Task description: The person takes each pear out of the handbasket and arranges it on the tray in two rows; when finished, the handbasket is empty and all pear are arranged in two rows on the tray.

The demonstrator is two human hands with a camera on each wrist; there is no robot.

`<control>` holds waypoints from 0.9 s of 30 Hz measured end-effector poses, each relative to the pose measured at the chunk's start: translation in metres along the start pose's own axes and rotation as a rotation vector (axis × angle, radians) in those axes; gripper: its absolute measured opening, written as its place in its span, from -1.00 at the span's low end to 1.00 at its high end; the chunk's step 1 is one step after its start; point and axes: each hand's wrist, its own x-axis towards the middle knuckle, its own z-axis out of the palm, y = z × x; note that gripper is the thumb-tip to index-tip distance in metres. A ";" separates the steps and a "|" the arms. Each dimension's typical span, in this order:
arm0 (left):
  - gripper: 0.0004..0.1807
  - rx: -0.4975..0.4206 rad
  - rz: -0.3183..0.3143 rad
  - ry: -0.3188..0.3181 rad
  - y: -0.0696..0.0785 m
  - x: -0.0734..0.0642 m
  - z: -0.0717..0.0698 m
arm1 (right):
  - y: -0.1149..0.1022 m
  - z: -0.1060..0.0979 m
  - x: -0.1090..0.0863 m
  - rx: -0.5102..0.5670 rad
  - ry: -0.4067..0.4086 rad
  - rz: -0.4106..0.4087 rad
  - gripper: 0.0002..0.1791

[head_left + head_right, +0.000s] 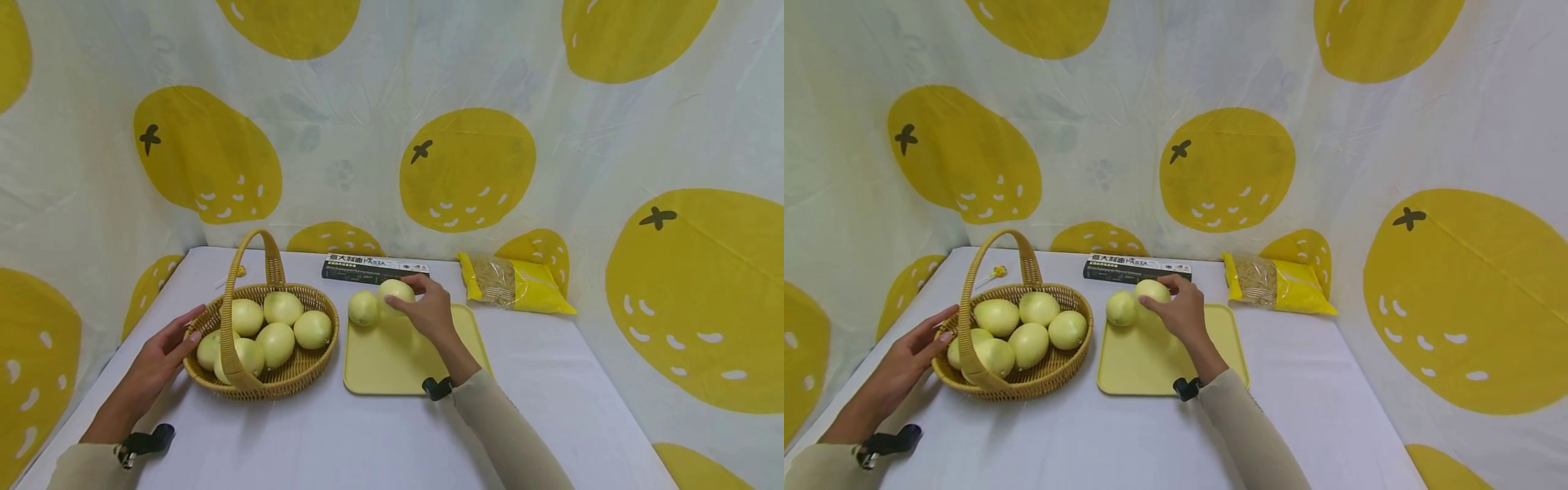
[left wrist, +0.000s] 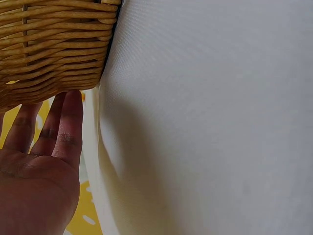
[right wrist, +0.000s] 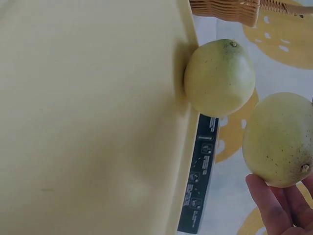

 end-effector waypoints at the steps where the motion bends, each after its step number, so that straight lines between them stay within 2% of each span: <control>1: -0.26 -0.002 0.003 -0.001 0.000 0.000 0.000 | 0.002 0.000 0.001 -0.004 0.005 0.004 -0.40; 6: -0.26 -0.008 0.007 -0.003 -0.001 0.001 -0.001 | 0.008 0.000 0.003 -0.033 0.020 0.038 -0.38; 14: -0.26 -0.012 0.010 0.002 0.000 0.000 0.000 | 0.020 0.008 0.004 -0.066 -0.005 0.107 -0.42; 27: -0.27 -0.006 0.020 0.011 -0.002 0.000 0.000 | 0.031 0.016 0.003 -0.122 -0.065 0.132 -0.39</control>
